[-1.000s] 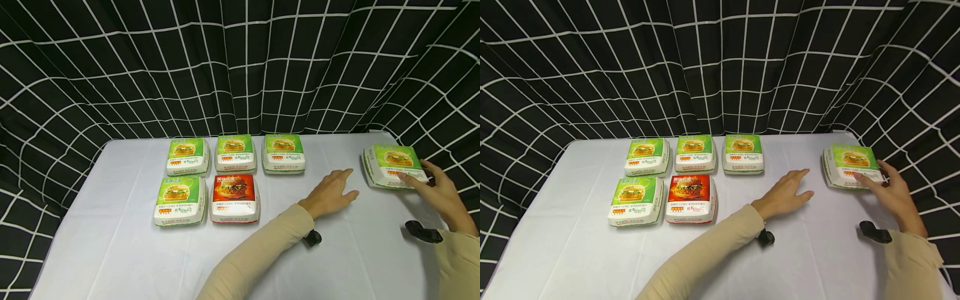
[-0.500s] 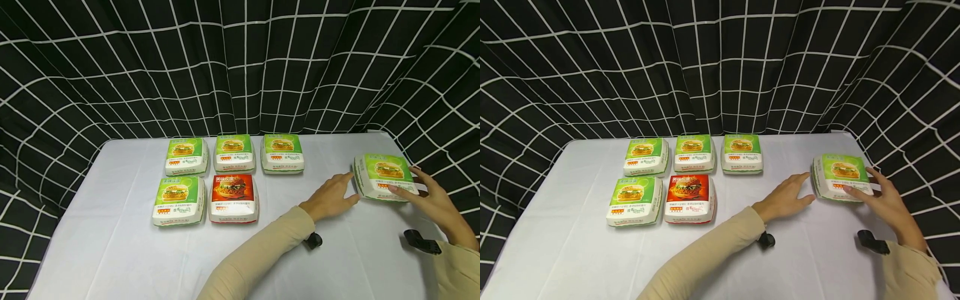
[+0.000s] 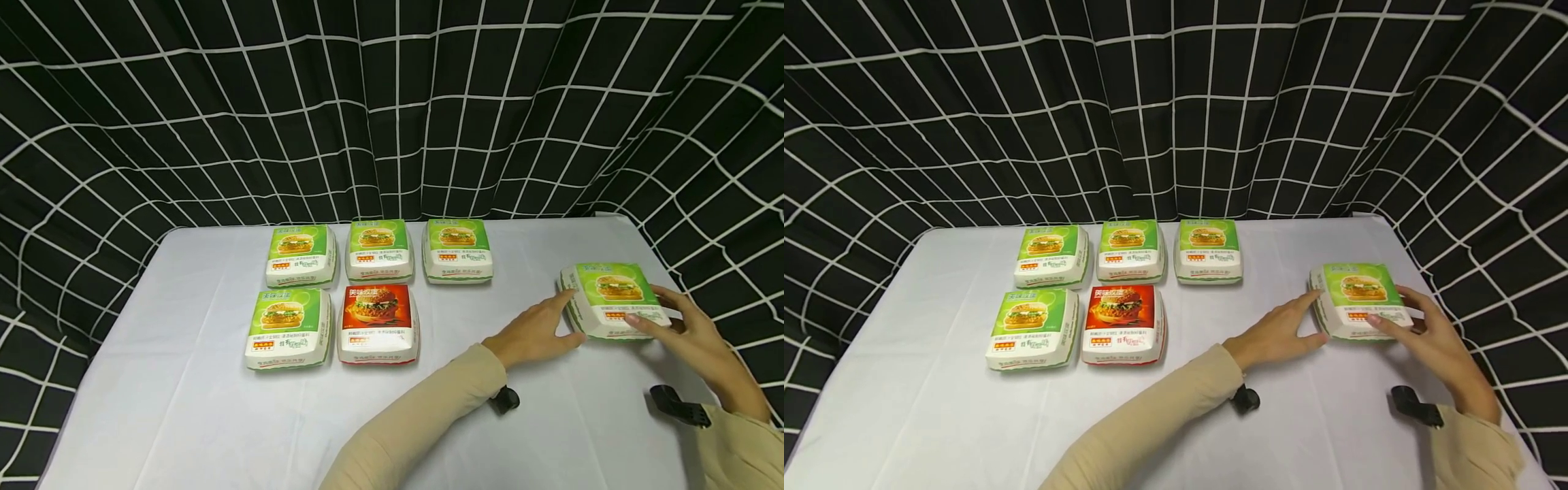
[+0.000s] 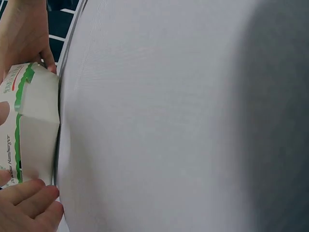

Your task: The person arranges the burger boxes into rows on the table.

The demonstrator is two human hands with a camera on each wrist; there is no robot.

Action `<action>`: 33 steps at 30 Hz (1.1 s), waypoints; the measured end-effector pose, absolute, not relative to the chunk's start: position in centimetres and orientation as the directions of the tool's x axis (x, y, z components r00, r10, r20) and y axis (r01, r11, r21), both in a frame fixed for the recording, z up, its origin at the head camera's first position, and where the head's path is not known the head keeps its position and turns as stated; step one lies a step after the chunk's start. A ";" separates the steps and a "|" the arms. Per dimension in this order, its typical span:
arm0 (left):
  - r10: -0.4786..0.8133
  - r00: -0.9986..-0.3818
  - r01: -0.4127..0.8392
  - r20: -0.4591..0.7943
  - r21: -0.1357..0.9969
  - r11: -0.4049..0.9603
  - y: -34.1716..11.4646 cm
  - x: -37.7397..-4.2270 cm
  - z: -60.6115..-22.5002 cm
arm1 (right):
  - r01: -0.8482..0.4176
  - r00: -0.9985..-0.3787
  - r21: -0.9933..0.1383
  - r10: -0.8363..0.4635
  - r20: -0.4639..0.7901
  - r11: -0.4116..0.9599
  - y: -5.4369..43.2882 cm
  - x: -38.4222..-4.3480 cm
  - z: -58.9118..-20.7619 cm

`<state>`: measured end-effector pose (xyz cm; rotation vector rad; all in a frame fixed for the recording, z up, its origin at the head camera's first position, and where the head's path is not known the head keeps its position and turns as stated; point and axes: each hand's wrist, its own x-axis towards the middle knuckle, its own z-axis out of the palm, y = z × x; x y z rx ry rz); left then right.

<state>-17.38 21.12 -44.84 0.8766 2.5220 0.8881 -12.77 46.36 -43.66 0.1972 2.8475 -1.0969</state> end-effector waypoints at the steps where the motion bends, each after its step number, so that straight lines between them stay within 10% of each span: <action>1: 0.647 -0.757 0.439 -0.093 0.661 0.609 21.0 -17.3 -44.9 | 0.145 -0.989 -0.661 0.089 -0.117 0.736 46.2 -12.7 -43.7; 33: 0.593 -0.799 0.468 0.104 0.727 0.502 13.8 -12.9 -43.9 | -0.006 -0.997 -0.724 -0.058 -0.048 0.690 41.2 -10.3 -42.1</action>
